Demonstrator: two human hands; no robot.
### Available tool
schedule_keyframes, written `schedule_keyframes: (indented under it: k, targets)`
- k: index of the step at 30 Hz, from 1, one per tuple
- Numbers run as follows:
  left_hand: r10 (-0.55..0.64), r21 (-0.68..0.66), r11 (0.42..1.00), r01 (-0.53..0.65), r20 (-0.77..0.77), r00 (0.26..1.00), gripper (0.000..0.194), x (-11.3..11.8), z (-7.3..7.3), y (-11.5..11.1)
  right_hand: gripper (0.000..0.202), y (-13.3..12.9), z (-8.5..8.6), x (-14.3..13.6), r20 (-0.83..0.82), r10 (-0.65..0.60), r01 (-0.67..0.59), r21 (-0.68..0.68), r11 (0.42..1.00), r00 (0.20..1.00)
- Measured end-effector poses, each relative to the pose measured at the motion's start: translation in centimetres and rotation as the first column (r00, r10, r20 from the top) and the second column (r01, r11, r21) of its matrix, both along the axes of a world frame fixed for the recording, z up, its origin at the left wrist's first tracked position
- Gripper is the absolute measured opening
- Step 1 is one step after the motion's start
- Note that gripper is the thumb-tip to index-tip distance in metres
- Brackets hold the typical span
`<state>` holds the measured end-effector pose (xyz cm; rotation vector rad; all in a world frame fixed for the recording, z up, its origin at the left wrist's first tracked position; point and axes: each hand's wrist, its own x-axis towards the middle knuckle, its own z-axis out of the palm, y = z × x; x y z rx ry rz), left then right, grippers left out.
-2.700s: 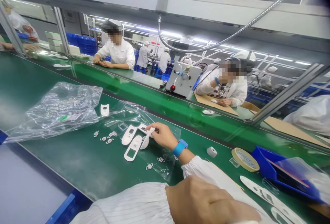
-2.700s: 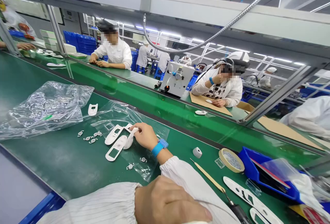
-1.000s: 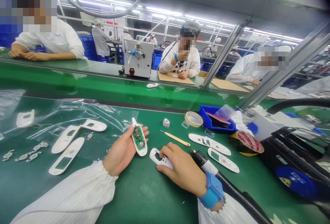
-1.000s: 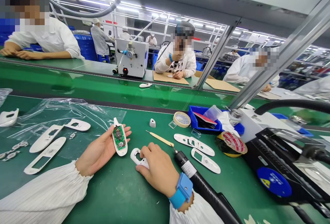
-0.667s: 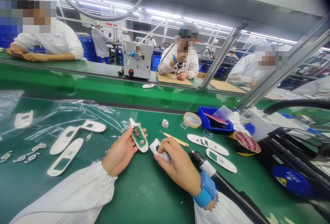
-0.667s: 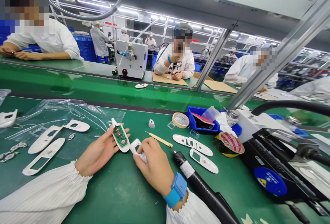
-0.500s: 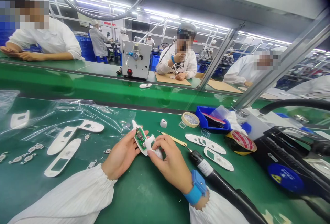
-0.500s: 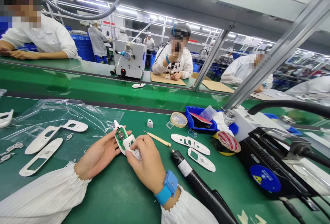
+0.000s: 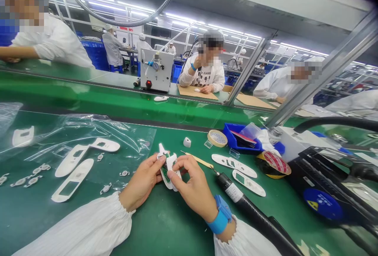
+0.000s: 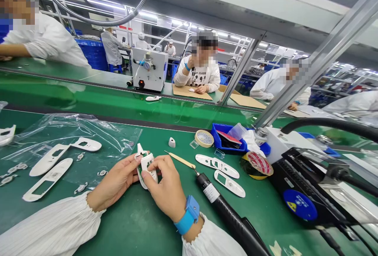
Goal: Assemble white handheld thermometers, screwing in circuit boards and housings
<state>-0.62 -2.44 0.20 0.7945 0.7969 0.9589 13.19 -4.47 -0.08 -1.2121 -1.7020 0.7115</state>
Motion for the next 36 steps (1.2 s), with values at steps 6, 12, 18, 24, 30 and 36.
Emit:
schedule_keyframes:
  k: [6, 12, 18, 24, 30, 36]
  targets:
    - [0.043, -0.004, 0.999, -0.044, -0.018, 0.999, 0.030, 0.2, 0.0, -0.3, 0.002, -0.3, -0.2, -0.1, 0.055, 0.008, -0.011, 0.047, 0.999, 0.998]
    - [0.014, -0.056, 0.998, -0.006, 0.139, 0.990, 0.026, 0.3, -0.1, -0.6, 0.003, -0.4, -0.4, -0.2, 0.107, -0.009, 0.003, 0.054, 0.999, 0.994]
    - [-0.001, 0.003, 1.000, 0.001, 0.159, 0.987, 0.035, 0.6, -0.1, -1.3, 0.003, -0.5, -0.2, -0.4, 0.167, -0.036, 0.021, 0.091, 0.996, 0.985]
    - [0.014, 0.053, 0.998, -0.015, 0.025, 1.000, 0.041, 0.8, -0.3, -1.6, 0.009, -0.6, -0.2, -0.5, 0.192, -0.034, 0.013, 0.108, 0.994, 0.981]
    - [0.037, 0.084, 0.996, -0.038, 0.019, 0.999, 0.042, 0.7, -0.6, -1.6, 0.012, -0.8, -0.1, -0.6, 0.190, -0.037, 0.008, 0.152, 0.988, 0.981]
    - [0.013, 0.073, 0.997, -0.014, 0.016, 1.000, 0.040, 0.8, -0.5, -1.6, 0.014, -0.7, -0.2, -0.5, 0.174, -0.024, 0.001, 0.130, 0.991, 0.984]
